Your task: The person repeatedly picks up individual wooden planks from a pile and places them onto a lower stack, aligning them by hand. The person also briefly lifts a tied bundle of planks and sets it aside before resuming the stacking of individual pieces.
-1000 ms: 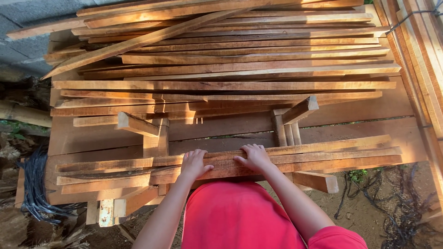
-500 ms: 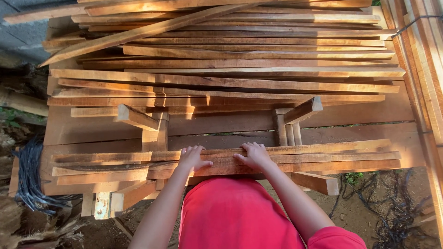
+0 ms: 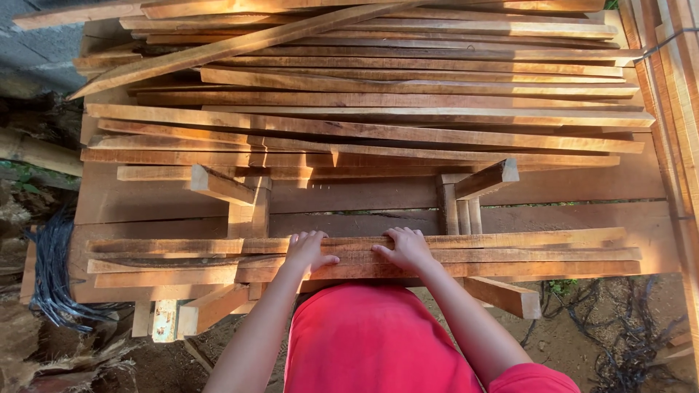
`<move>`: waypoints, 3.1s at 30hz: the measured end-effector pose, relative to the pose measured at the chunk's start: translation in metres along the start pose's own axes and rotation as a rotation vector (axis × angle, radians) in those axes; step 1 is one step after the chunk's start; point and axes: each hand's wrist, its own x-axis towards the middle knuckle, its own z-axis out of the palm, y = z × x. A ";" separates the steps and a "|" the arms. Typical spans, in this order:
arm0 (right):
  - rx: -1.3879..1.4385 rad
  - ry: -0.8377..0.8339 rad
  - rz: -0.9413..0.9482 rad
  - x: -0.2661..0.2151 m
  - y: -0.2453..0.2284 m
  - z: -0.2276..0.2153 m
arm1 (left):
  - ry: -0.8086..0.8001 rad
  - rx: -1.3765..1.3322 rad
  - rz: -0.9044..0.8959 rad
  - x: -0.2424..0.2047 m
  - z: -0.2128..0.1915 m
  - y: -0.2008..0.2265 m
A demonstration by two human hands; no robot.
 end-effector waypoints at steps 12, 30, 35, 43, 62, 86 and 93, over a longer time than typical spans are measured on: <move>0.035 0.017 0.013 0.001 -0.003 -0.003 | -0.104 0.063 -0.012 -0.002 -0.031 0.011; -0.040 0.910 -0.004 0.111 -0.001 -0.086 | 0.637 0.151 0.069 0.116 -0.132 0.005; -0.151 0.782 0.047 0.127 -0.003 -0.085 | 0.346 0.316 -0.096 0.111 -0.167 0.016; -0.156 0.772 0.052 0.144 0.016 -0.084 | 0.239 0.385 -0.095 0.180 -0.169 -0.003; -0.345 0.720 0.021 0.127 0.037 -0.041 | 0.388 0.371 -0.028 0.133 -0.133 0.010; -0.529 0.829 0.029 0.159 0.039 -0.054 | 0.793 0.541 0.083 0.177 -0.095 -0.014; -0.488 0.774 -0.024 0.139 0.036 -0.066 | 0.564 0.408 0.320 0.129 -0.123 -0.028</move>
